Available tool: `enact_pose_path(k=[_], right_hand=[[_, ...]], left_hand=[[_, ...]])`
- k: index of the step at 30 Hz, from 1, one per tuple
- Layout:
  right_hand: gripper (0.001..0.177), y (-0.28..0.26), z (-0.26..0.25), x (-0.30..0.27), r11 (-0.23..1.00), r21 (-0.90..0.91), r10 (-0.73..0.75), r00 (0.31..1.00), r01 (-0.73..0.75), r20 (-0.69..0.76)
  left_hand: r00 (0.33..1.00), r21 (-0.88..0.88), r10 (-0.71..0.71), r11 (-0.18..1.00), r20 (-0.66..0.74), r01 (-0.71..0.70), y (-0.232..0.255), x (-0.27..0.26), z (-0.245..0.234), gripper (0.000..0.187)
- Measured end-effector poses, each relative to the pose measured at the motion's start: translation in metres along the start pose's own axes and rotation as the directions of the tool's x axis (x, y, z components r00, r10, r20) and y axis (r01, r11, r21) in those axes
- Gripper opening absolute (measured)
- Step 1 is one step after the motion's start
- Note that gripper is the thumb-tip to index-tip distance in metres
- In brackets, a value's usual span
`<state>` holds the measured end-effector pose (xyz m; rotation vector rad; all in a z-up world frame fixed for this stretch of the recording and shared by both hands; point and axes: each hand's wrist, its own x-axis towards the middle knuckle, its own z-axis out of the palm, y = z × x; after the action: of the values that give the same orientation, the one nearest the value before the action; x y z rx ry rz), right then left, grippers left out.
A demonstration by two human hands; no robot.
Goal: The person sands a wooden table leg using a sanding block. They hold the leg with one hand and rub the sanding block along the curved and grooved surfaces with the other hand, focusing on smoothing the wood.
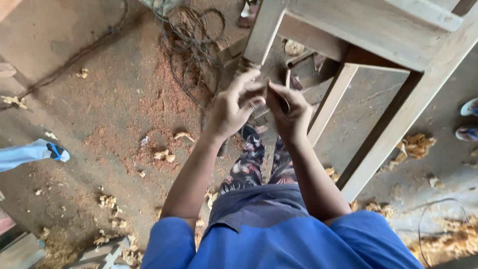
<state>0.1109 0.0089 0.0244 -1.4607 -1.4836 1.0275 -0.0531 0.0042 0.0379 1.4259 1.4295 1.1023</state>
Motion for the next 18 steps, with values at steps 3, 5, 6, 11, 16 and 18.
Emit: enact_pose_path(k=[3, 5, 6, 11, 16, 18], right_hand=[[0.019, 0.032, 0.019, 0.000, 0.960, -0.157, -0.239, 0.970, 0.230, -0.039], [0.018, 0.044, 0.035, 0.001, 0.924, -0.177, -0.347, 0.938, 0.340, -0.009], [0.024, 0.047, 0.036, -0.006, 0.933, -0.152, -0.329, 0.944, 0.326, 0.004], [0.029, 0.023, 0.043, -0.009, 0.974, 0.039, -0.221, 0.972, 0.225, -0.080], [0.040, 0.044, 0.059, -0.008, 0.955, 0.245, -0.133, 0.980, 0.166, -0.146], [0.033, 0.039, 0.051, -0.001, 0.963, 0.168, -0.192, 0.975, 0.210, -0.112]], left_hand=[[0.990, 0.156, 0.013, 0.988, -0.141, 0.010, -0.008, -0.012, -0.007, 0.057], [0.981, 0.227, -0.013, 0.972, -0.193, 0.057, -0.010, -0.009, -0.015, 0.075], [0.970, 0.143, -0.238, 0.960, -0.041, 0.241, -0.007, -0.010, -0.015, 0.079], [0.894, -0.052, -0.428, 0.898, 0.137, 0.438, -0.039, -0.011, -0.002, 0.112], [0.885, -0.022, -0.451, 0.890, 0.113, 0.456, -0.050, -0.019, 0.001, 0.117], [0.887, -0.022, -0.450, 0.891, 0.101, 0.454, -0.046, -0.014, -0.001, 0.120]])
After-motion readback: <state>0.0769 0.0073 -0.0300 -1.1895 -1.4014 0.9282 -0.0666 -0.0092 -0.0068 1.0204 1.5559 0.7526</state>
